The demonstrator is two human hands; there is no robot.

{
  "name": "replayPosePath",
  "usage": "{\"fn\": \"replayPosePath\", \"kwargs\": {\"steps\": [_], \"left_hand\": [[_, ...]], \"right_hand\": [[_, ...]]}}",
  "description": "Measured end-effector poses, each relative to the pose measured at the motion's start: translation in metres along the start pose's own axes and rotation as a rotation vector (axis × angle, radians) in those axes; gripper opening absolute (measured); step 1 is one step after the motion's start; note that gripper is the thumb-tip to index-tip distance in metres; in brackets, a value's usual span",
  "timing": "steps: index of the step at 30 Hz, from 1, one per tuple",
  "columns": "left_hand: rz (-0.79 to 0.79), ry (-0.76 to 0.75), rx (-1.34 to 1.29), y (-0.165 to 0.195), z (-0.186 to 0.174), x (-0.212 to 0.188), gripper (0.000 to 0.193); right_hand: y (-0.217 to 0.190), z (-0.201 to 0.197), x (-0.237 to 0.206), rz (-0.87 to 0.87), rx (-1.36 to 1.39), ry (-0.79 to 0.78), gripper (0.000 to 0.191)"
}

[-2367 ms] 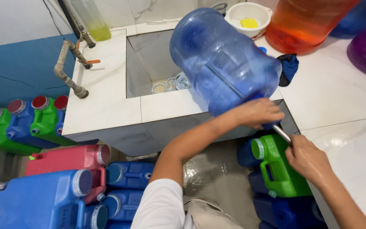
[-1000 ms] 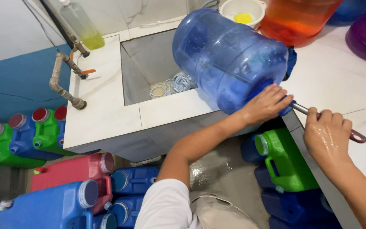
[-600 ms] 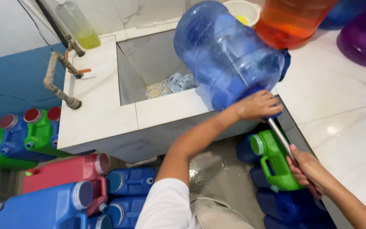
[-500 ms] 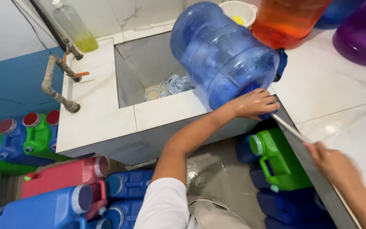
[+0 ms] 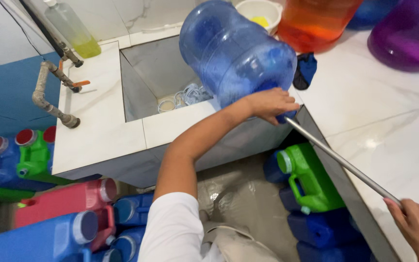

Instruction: The person selects a large blue water bottle, places it in a sink, and scrubs the interior with a long-handled brush. They rinse the bottle under running water, wipe the exterior with a cloth, and place the bottle upright on a counter among other bottles.

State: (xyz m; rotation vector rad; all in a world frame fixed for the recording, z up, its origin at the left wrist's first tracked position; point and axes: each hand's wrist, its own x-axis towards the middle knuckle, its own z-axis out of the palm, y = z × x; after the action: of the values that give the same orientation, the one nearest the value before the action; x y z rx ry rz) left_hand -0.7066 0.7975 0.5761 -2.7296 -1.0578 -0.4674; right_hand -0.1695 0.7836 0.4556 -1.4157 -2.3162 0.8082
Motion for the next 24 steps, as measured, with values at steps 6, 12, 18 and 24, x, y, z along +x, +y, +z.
{"fn": "replayPosePath", "kwargs": {"steps": [6, 12, 18, 24], "left_hand": [[-0.093, -0.078, -0.011, 0.003, 0.004, -0.002, 0.063], [-0.143, -0.333, -0.114, -0.012, -0.009, 0.007, 0.058], [-0.172, 0.32, 0.197, 0.029, 0.014, -0.011, 0.071], [-0.224, 0.134, -0.014, 0.014, 0.006, -0.012, 0.051]], "right_hand": [[0.009, 0.089, -0.034, 0.303, 0.39, -0.166, 0.055], [0.009, 0.021, 0.002, -0.073, -0.493, 0.166, 0.049], [-0.013, 0.103, -0.035, 0.647, 0.91, -0.43, 0.06], [-0.005, 0.025, -0.004, -0.251, -0.268, 0.1, 0.048]]}}
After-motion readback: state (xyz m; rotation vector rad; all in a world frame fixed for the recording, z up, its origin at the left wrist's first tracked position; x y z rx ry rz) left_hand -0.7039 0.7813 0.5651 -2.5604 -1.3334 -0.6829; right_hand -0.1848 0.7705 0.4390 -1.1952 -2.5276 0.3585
